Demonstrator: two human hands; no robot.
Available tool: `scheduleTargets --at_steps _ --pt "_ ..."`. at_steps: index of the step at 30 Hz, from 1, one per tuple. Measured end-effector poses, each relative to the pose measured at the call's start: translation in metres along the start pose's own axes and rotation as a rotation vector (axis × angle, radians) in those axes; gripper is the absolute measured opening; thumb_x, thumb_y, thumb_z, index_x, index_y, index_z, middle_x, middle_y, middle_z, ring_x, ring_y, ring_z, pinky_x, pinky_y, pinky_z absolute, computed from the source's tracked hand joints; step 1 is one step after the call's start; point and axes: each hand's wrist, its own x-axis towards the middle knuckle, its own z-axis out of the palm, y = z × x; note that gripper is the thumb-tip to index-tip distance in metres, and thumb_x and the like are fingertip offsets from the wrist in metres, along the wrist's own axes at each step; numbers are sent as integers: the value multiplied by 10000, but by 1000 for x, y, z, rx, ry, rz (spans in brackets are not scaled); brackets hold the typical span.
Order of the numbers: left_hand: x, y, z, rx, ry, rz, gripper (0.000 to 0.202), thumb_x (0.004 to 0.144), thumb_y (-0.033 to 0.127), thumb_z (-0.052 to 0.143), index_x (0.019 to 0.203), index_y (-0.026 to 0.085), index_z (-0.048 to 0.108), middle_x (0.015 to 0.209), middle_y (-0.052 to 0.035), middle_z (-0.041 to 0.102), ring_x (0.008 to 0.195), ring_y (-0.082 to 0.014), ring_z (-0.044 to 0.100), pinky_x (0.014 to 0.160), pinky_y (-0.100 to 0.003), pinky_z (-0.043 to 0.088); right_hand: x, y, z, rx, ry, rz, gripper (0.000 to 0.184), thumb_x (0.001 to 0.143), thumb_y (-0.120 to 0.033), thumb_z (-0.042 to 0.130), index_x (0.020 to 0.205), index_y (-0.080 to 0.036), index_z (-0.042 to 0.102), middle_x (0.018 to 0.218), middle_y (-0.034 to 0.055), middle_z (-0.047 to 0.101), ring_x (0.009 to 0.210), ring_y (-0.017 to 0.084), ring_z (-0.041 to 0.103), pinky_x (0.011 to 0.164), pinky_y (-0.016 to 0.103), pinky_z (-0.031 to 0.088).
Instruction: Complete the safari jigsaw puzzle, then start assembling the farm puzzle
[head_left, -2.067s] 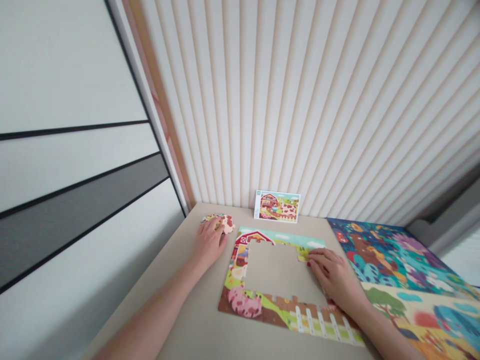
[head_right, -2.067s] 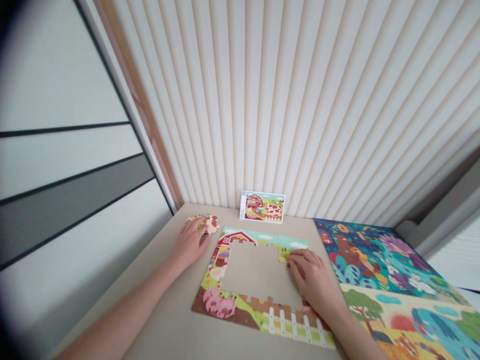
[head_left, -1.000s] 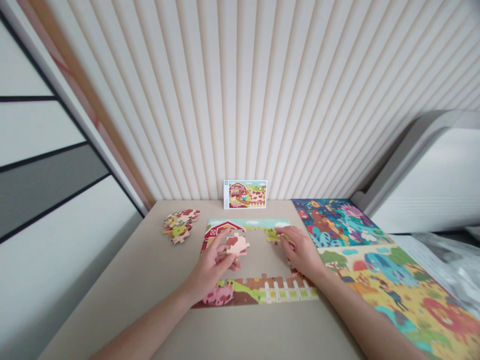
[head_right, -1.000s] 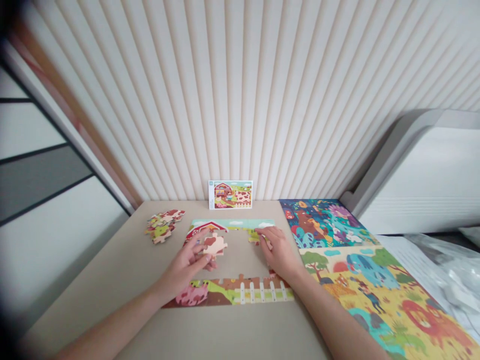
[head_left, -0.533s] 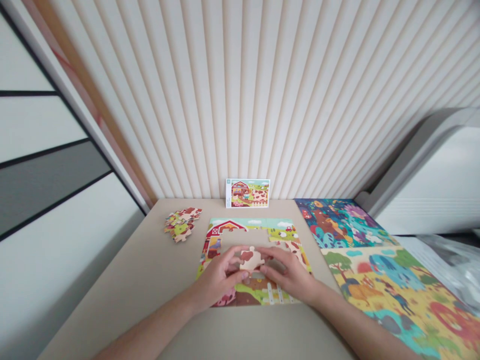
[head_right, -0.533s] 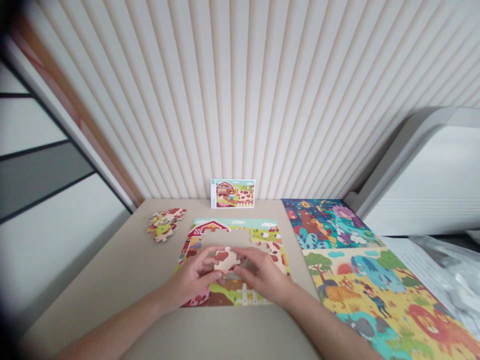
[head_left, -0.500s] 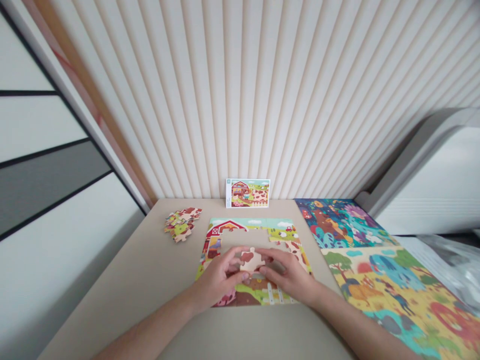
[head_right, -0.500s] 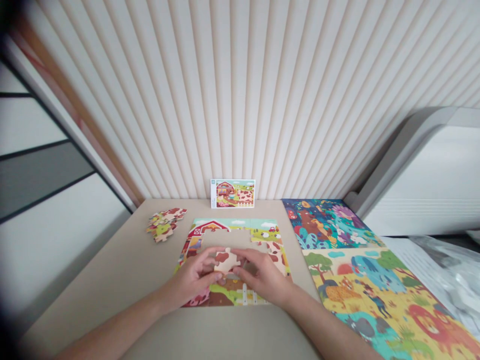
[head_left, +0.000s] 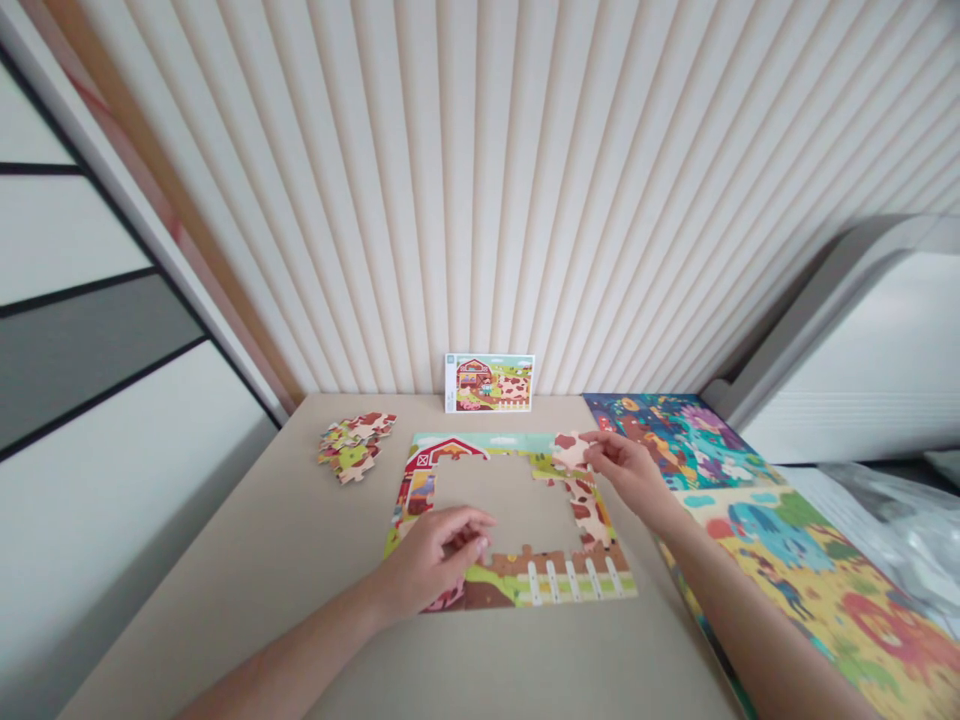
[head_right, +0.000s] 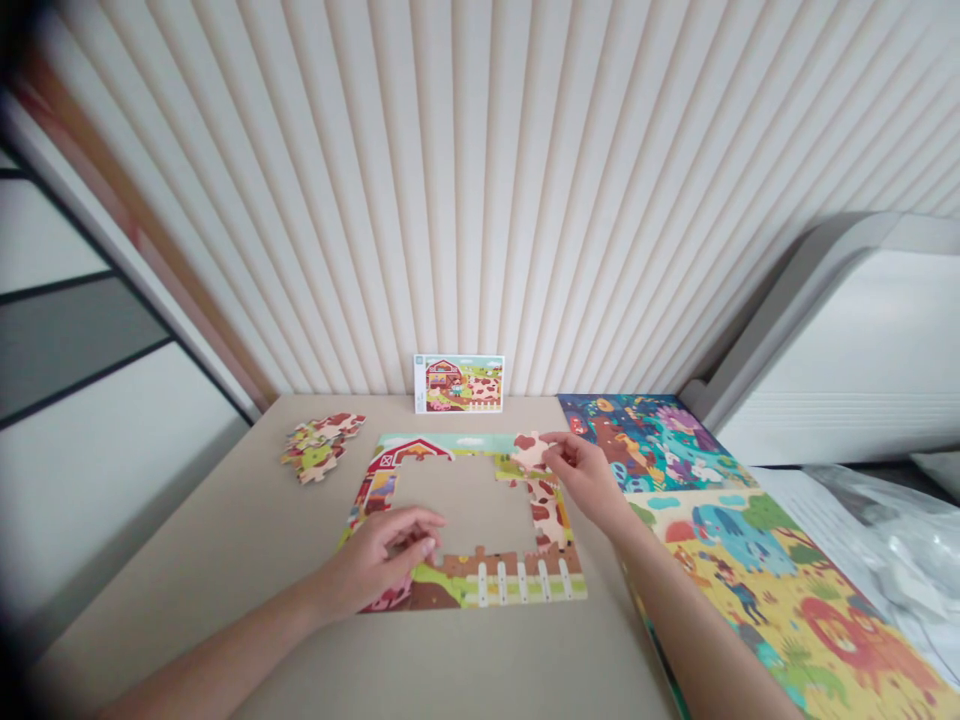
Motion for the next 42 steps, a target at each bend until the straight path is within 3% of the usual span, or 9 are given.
scheduleTargets --at_steps 4,8,10,13,17,26,34,37,42 --pt "0 -1 0 41 7 -2 276 959 377 536 1076 175 684 899 -68 733 828 -180 693 787 -274 545 -2 10 -4 -145 -279 61 336 874 -432 631 1073 -164 671 680 -7 651 600 142 609 583 251 458" --pt "0 1 -1 63 -4 -9 278 958 388 529 1058 186 692 929 -67 733 855 -182 698 796 -266 545 -9 10 3 -271 -388 92 282 894 -403 598 1035 -176 688 718 14 695 570 143 620 542 245 447" --pt "0 3 -1 74 -6 -16 278 955 388 531 1057 188 696 938 -67 735 861 -181 696 797 -261 543 -10 8 5 -344 -381 81 264 903 -398 585 1003 -182 699 720 16 691 581 146 621 534 242 441" --pt "0 5 -2 90 -6 -17 267 952 372 537 1058 191 700 937 -59 736 855 -178 692 789 -252 538 -10 5 5 -508 -307 -50 229 895 -379 607 944 -191 730 786 34 680 669 154 620 611 256 462" --pt "0 5 -3 101 -7 -7 252 953 354 534 1055 192 699 922 -51 735 838 -174 690 776 -246 533 -8 3 5 -597 -317 -192 244 876 -369 666 1052 -223 750 903 54 670 794 178 625 745 290 484" --pt "1 9 -4 110 -16 -6 270 948 368 532 1048 189 707 930 -60 736 846 -179 690 778 -252 541 -13 -10 6 -605 -411 -200 355 822 -419 746 1140 -263 740 1077 76 702 1010 239 639 881 331 481" --pt "1 8 -4 137 -17 -7 271 946 375 528 1039 198 711 942 -59 737 853 -183 690 778 -249 538 -18 -18 6 -666 -418 -173 192 734 -317 793 895 -230 735 866 31 722 815 200 640 701 262 440" --pt "1 7 -4 144 -20 -2 273 947 376 523 1037 199 710 943 -61 737 861 -186 691 779 -250 537 -17 -20 2 -599 -433 -161 121 824 -322 708 889 -223 731 854 34 721 782 182 638 677 254 439" --pt "1 6 -4 157 -10 -6 267 945 381 536 1031 202 714 951 -58 736 867 -185 686 785 -246 534 -10 -17 -12 -511 -360 -132 224 942 -323 545 947 -207 737 904 59 727 763 174 644 682 271 468"
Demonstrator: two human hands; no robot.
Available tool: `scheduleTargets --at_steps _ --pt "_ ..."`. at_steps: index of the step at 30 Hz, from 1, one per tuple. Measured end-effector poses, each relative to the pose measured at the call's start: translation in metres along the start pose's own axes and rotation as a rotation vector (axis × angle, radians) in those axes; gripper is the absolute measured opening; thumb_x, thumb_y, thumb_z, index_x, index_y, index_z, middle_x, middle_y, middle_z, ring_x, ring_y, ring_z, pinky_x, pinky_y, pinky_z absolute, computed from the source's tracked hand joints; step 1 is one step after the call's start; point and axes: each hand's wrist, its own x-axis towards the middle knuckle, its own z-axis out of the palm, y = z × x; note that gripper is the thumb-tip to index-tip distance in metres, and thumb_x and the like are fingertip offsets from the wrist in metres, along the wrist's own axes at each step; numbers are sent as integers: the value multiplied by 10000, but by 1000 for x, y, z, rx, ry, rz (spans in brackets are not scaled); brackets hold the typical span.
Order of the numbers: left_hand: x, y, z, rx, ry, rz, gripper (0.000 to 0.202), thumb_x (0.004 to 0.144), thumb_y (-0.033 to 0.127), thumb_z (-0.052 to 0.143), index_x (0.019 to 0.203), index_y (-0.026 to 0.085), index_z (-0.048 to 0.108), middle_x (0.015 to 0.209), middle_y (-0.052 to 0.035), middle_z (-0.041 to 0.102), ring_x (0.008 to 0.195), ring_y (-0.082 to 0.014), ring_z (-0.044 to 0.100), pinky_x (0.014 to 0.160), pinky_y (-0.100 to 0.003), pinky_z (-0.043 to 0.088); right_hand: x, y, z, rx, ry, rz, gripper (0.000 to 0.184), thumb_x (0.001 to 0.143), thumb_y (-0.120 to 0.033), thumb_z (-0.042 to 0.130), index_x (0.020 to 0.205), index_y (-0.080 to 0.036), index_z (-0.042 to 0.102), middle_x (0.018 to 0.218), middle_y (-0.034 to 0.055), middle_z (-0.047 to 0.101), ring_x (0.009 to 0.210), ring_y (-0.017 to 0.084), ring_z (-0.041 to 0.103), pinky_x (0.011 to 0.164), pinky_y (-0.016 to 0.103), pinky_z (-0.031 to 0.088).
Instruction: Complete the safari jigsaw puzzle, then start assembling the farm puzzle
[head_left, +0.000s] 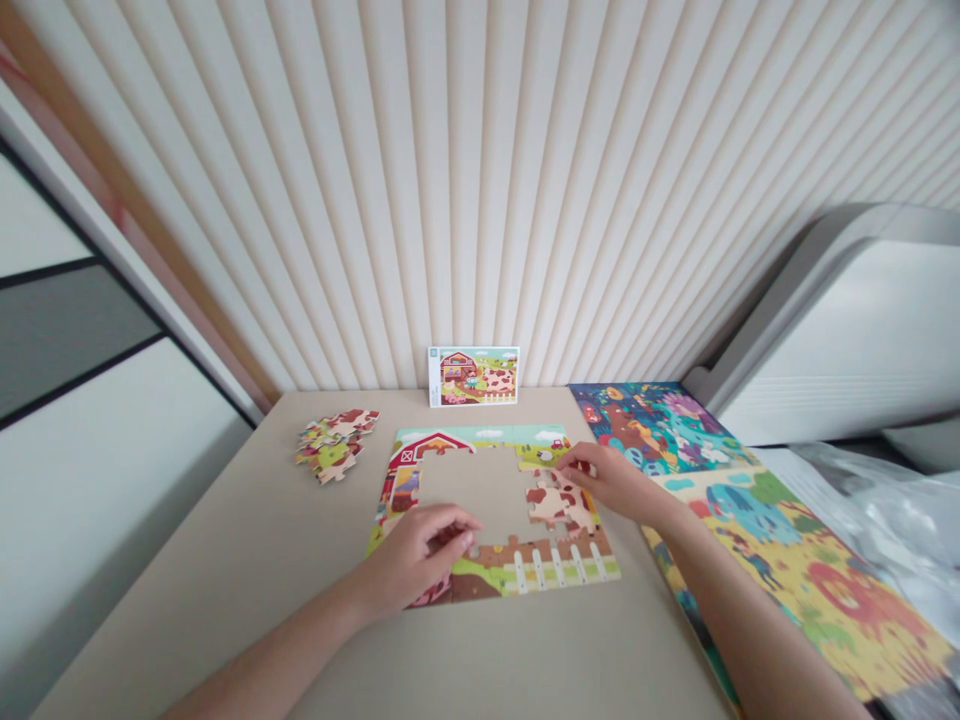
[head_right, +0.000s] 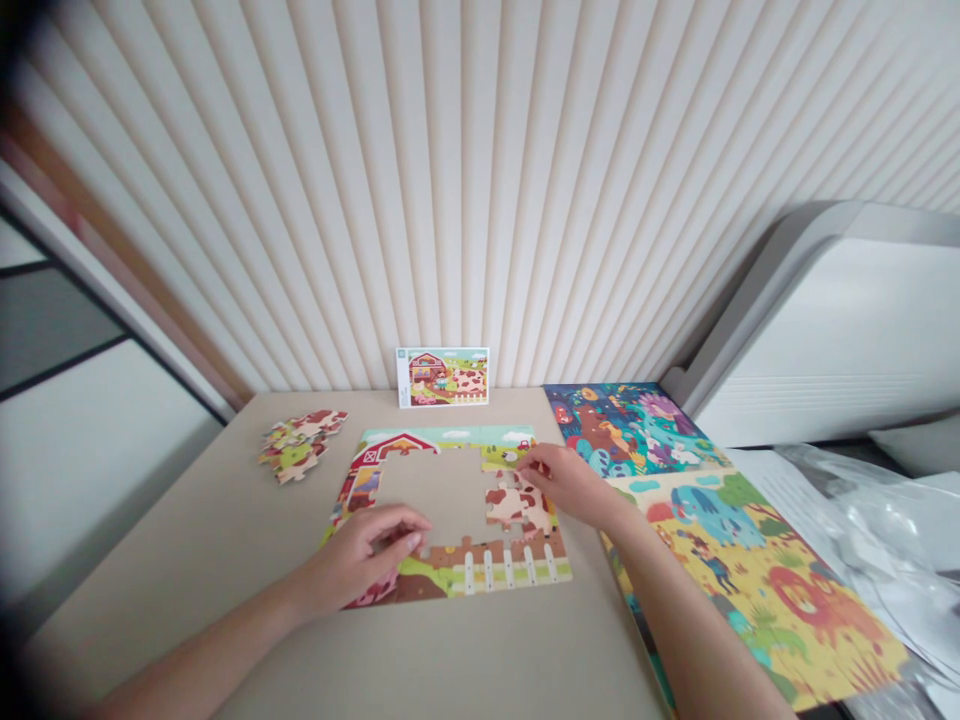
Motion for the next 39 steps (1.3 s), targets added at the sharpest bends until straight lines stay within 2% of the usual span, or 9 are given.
scheduleTargets --at_steps 3,7,14,21,26,34,39 --pt "0 -1 0 0 -6 -9 274 950 389 537 1043 203 714 972 -60 735 885 -187 685 802 -250 532 0 5 -3 15 -29 6 219 920 -351 585 942 -210 751 896 58 727 769 183 650 706 285 483" --pt "-1 -3 0 -13 -16 -16 278 953 394 533 1047 200 709 953 -57 731 871 -185 686 799 -253 534 -1 -1 0 43 -83 -26 210 868 -373 662 961 -214 762 869 46 726 778 192 651 705 281 488" --pt "0 -5 1 -8 1 -14 292 946 412 534 1047 204 711 953 -59 732 871 -189 686 794 -263 544 -3 -9 6 -40 -186 -80 97 787 -207 704 866 -234 755 853 17 711 783 181 635 716 262 460" --pt "0 -2 -1 9 -13 -8 284 953 401 527 1045 201 707 954 -56 733 872 -184 687 798 -256 540 -4 -3 7 -106 -188 -121 90 799 -252 725 883 -227 744 913 33 694 811 180 619 735 268 449" --pt "0 -2 -1 24 0 3 264 949 383 537 1037 209 715 960 -47 739 869 -179 691 781 -242 537 -2 -3 7 6 -228 -102 83 825 -226 675 889 -221 728 861 12 687 791 167 614 721 257 443" --pt "0 0 -1 15 -19 8 261 961 375 531 1050 202 704 966 -46 737 879 -172 693 795 -236 531 -3 3 6 224 -259 -4 245 898 -399 602 888 -165 674 745 -12 609 683 127 537 626 228 403" --pt "0 -1 -1 23 -27 16 250 964 368 525 1047 211 702 976 -39 734 887 -168 691 802 -234 525 -2 5 3 318 -306 22 323 897 -465 607 876 -149 671 707 -17 581 633 113 482 587 226 369"
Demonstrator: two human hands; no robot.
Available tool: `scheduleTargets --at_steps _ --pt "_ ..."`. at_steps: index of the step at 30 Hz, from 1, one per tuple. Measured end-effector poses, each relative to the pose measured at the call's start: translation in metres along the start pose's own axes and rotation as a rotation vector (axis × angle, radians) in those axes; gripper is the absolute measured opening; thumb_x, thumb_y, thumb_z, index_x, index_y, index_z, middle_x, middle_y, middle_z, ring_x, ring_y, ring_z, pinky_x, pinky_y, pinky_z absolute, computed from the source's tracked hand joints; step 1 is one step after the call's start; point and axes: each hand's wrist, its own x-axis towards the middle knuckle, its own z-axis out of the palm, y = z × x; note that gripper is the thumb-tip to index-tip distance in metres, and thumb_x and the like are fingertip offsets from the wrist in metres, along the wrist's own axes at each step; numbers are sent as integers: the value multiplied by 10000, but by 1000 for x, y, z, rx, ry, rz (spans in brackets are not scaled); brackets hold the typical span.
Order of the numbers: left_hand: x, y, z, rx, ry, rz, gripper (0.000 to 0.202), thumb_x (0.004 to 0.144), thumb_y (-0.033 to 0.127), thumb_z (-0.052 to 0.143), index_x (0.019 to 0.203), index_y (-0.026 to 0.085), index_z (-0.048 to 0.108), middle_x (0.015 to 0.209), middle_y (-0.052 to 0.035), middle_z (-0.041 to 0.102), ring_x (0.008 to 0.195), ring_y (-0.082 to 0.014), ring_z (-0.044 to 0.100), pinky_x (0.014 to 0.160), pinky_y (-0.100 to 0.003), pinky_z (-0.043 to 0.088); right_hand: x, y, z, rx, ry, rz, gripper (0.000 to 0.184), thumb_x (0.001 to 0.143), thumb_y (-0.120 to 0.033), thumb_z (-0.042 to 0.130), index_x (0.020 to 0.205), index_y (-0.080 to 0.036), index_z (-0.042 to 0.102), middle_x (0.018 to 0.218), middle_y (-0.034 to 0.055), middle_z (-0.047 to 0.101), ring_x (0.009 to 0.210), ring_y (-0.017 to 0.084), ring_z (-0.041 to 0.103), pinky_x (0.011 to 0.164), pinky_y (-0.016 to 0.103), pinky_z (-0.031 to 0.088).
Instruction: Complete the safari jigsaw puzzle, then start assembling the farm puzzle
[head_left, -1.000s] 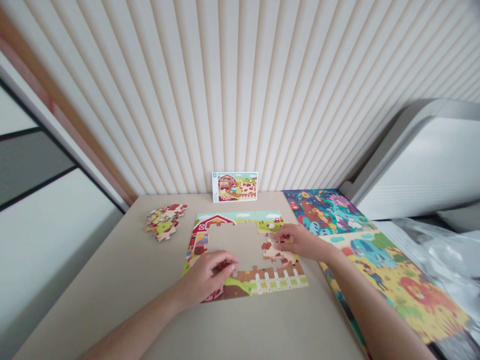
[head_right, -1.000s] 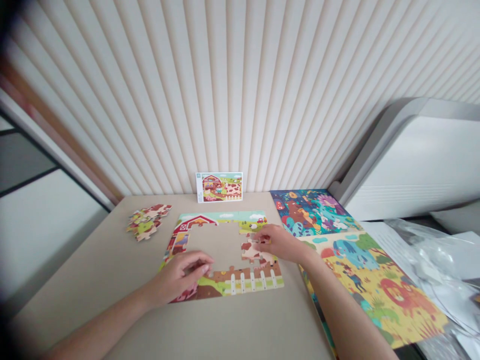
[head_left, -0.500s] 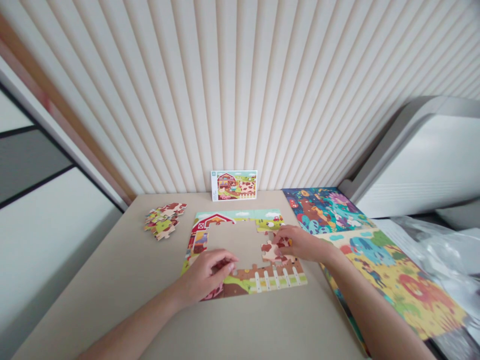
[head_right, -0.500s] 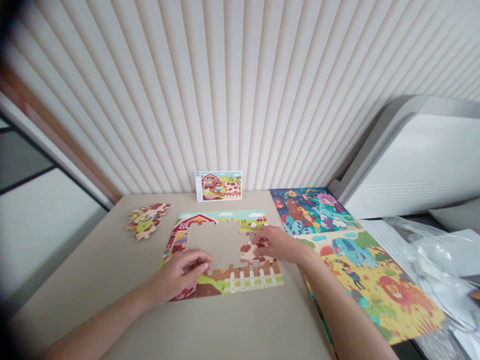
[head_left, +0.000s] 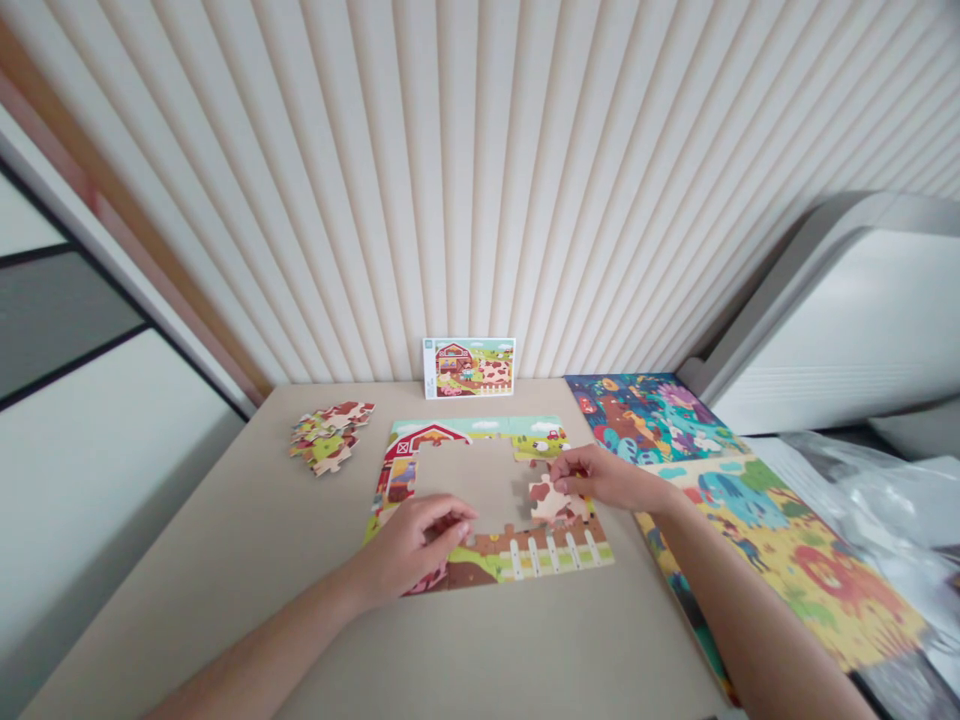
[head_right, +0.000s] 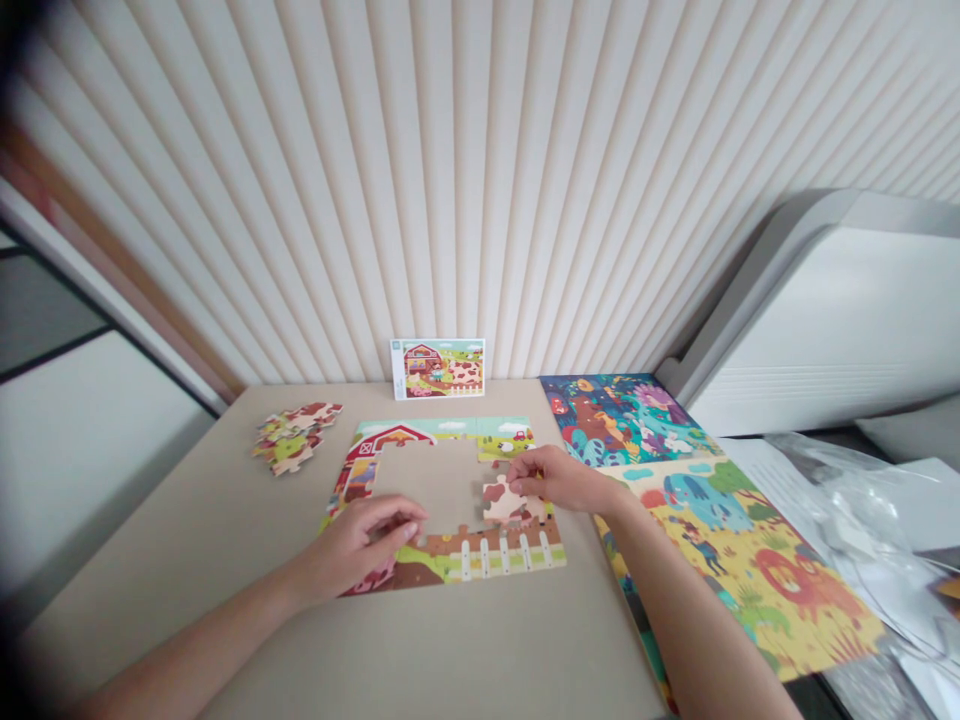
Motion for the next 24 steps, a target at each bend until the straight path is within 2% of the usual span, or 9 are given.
scheduleTargets --at_steps 4,10,17,21,24 --pt "0 -1 1 -3 6 -1 249 960 364 527 1044 210 703 973 -40 733 879 -171 688 797 -239 526 1 0 3 -30 -2 7 319 873 -471 633 840 -158 685 704 -10 609 650 127 520 602 232 387" --pt "0 0 0 0 5 -9 246 957 363 533 1040 210 707 976 -41 735 885 -173 689 794 -233 525 1 -8 12 -162 36 44 253 890 -417 609 880 -177 687 770 2 690 670 132 595 608 219 415" --pt "0 -1 -2 13 -2 -8 236 958 354 537 1054 220 705 976 -33 736 888 -168 685 800 -228 519 0 -18 18 -577 150 -37 108 831 -283 689 779 -190 674 880 55 682 833 182 617 749 262 422" --pt "0 0 -1 -9 -4 -11 226 959 340 537 1054 217 701 948 -25 734 864 -159 687 780 -222 518 -2 -19 18 -575 97 -46 123 875 -273 640 789 -201 692 809 35 684 794 175 621 741 257 410" --pt "0 0 -1 -5 1 -2 219 956 328 538 1039 212 705 939 -27 735 853 -158 687 776 -225 516 -2 -20 16 -529 81 -79 158 888 -282 624 794 -197 716 836 49 698 791 173 625 738 253 413"
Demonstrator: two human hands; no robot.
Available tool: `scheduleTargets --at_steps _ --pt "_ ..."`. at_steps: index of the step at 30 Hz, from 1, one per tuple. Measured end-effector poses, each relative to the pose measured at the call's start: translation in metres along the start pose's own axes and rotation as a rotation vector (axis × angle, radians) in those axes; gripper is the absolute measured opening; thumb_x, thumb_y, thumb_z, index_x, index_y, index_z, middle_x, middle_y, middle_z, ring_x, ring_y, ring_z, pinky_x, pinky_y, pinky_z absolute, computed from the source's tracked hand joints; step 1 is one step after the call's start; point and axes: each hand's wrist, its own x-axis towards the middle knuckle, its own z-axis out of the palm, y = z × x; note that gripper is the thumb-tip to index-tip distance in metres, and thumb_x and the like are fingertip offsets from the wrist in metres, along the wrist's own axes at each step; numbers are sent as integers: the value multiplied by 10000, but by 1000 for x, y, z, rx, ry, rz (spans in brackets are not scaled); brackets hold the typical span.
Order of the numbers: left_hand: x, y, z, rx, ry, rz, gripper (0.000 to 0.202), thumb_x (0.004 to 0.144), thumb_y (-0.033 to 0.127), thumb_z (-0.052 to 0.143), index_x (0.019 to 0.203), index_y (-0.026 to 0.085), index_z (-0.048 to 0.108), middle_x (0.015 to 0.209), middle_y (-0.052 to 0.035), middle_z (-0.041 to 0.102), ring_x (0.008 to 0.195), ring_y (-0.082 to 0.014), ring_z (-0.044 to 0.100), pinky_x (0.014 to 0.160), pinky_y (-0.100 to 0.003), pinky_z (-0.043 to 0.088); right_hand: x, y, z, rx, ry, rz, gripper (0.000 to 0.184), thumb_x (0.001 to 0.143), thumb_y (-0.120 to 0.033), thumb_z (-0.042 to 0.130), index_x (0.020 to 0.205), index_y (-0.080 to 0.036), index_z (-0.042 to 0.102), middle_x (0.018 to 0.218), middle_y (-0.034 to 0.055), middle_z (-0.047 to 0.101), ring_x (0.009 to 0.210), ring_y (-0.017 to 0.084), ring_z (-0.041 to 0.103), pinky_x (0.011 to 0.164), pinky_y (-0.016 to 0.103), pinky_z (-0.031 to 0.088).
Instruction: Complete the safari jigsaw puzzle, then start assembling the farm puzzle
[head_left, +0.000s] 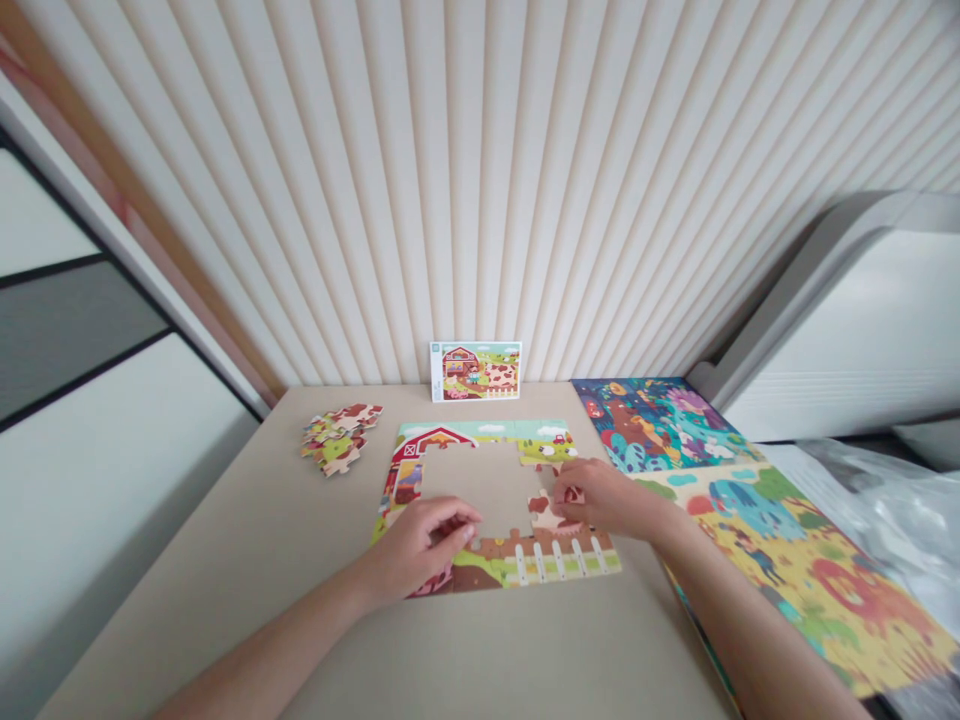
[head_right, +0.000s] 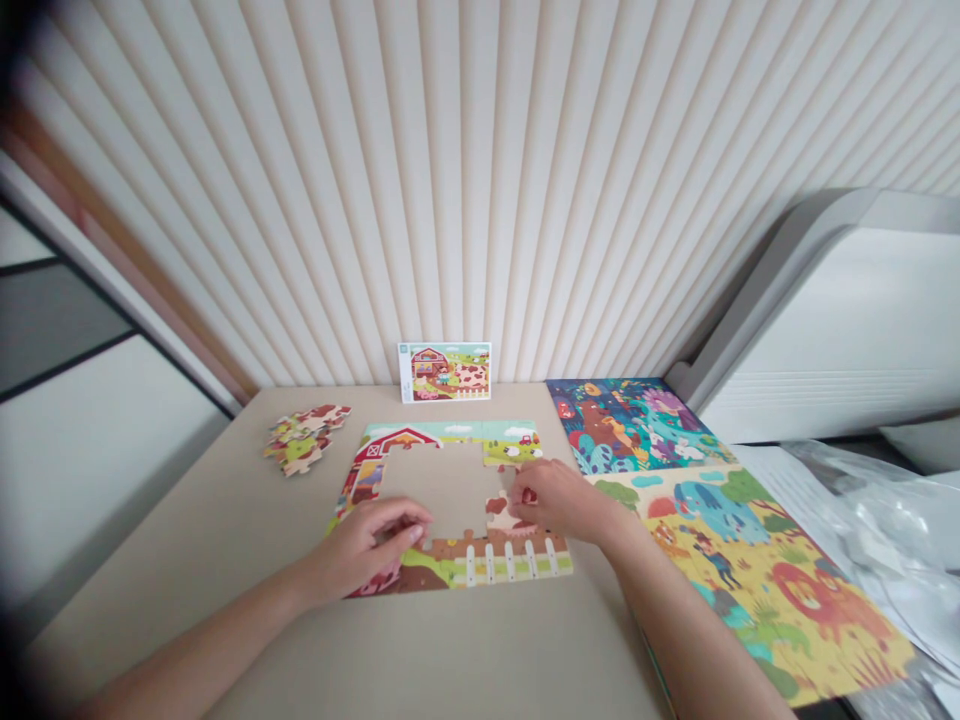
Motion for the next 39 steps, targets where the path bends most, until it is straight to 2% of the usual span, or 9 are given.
scheduleTargets --at_steps 6,11,14,18,23,28,33,36,39 --pt "-1 3 0 36 21 65 216 942 280 546 1043 203 721 937 -39 741 857 -162 685 793 -242 512 6 16 4 131 57 39 285 940 -347 515 776 -193 689 737 23 691 680 153 606 639 239 414" --pt "-1 1 -10 0 12 97 253 959 292 532 1099 171 703 893 -50 744 800 -146 688 729 -223 517 13 59 18 61 347 233 418 944 -525 442 891 -202 701 737 54 718 638 189 627 590 269 432" --pt "2 -11 -37 106 218 81 271 991 305 474 1113 167 672 875 -50 726 780 -146 672 722 -241 520 17 85 25 21 395 308 420 909 -563 472 972 -228 718 824 61 755 688 222 680 603 284 460" --pt "-4 -34 -90 689 606 -22 234 964 238 481 1066 193 687 1073 -112 687 1063 -250 610 987 -409 444 18 94 31 1 376 347 427 894 -589 473 972 -255 727 857 63 770 732 254 713 612 304 479" --pt "-22 -56 -128 941 611 -403 367 894 465 618 1103 167 671 1108 -178 649 1111 -354 575 964 -474 415 18 88 32 -2 365 374 444 883 -612 464 980 -273 733 856 64 768 722 265 713 614 328 486" --pt "-26 -58 -127 889 555 -498 394 846 482 676 1106 188 646 1093 -152 666 1049 -323 619 913 -409 441 19 87 31 4 371 360 446 870 -613 467 949 -268 738 851 79 769 718 280 713 618 343 489" --pt "-20 -50 -125 715 675 -350 236 895 286 597 1101 180 642 1129 -138 675 1059 -288 636 929 -387 462 19 86 31 -6 354 371 450 882 -617 458 968 -269 730 862 75 767 749 279 714 628 336 480" --pt "-13 -43 -120 432 717 -147 236 947 277 505 1130 193 628 1161 -112 678 1020 -244 664 906 -370 498 18 82 30 -11 354 368 447 896 -604 449 987 -264 724 861 68 764 743 268 709 629 328 470" --pt "-4 -36 -103 -30 664 -45 340 977 402 474 1237 189 530 1123 -98 681 742 -172 700 674 -305 549 18 74 28 -25 364 359 437 914 -580 434 971 -254 719 868 73 762 748 264 703 644 325 462"
